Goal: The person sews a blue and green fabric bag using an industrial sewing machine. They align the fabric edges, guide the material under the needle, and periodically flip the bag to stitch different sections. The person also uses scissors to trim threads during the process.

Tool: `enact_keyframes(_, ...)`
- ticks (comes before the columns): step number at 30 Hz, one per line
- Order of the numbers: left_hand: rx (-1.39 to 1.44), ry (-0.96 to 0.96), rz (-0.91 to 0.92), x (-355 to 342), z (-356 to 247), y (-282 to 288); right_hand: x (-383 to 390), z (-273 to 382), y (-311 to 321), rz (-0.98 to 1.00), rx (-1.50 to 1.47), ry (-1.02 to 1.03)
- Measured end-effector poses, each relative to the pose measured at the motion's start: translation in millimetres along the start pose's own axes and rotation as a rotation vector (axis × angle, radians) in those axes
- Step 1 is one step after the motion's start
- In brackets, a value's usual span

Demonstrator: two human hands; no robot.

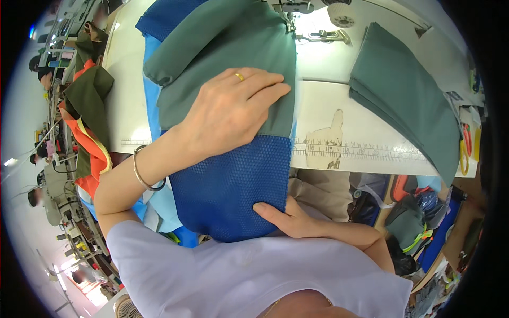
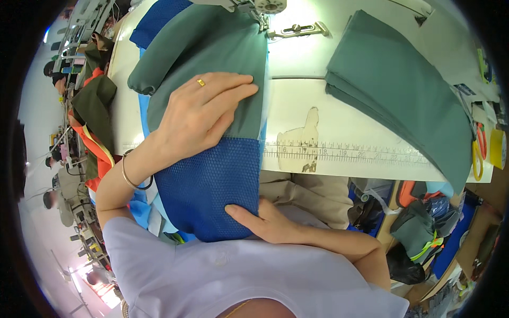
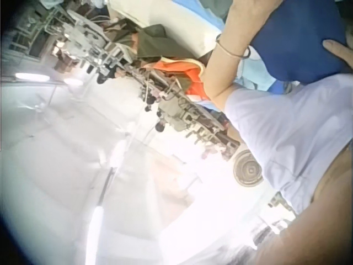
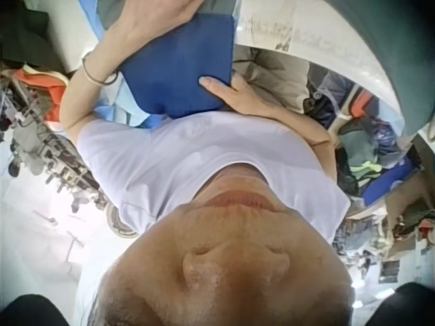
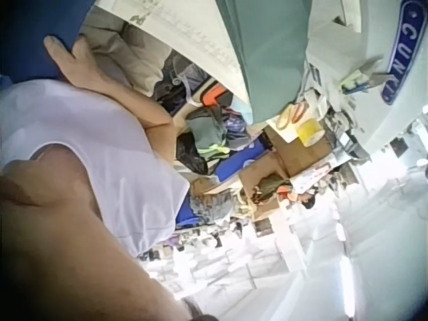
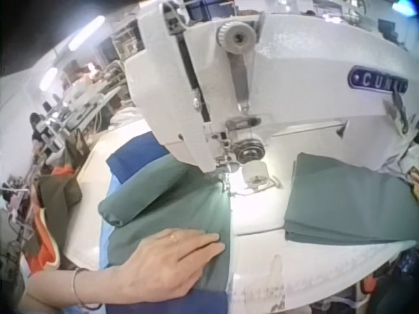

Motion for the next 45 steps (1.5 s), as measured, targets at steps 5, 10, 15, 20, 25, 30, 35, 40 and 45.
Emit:
enact_keyframes(5,0.05,-0.216,-0.005,-29,0,-14,1,14,3,-0.107,0.282,0.208)
enact_keyframes(10,0.127,-0.366,0.148,-47,0,-35,4,19,7,-0.14,0.343,0.274)
enact_keyframes(15,0.211,-0.475,0.269,-41,-19,-51,4,22,6,-0.159,0.282,0.294)
enact_keyframes(20,0.237,-0.314,0.221,-28,-28,-47,2,-1,6,-0.039,0.181,0.107)
enact_keyframes(25,0.037,-0.117,-0.091,-21,-18,-19,7,-7,-2,0.125,0.01,0.021)
enact_keyframes(30,-0.046,0.05,-0.021,-2,-10,-3,8,-9,-8,0.193,-0.028,-0.064)
enact_keyframes(35,-0.038,0.032,-0.05,4,-14,-4,8,-7,-11,0.185,-0.044,0.0)
enact_keyframes(40,-0.033,0.015,-0.013,4,-16,-8,7,-14,-5,0.162,-0.006,-0.047)
enact_keyframes(45,-0.019,0.025,0.027,3,-13,-7,9,-13,-3,0.149,0.076,-0.093)
Point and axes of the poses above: each hand's wrist, its own x-axis away from the middle knuckle, its own y-axis out of the back of the hand, z = x × y, the point moved 10 cm from there along -x, towards the middle knuckle, and after that the axes turned 9 degrees about -z, right-handed, at the moved point
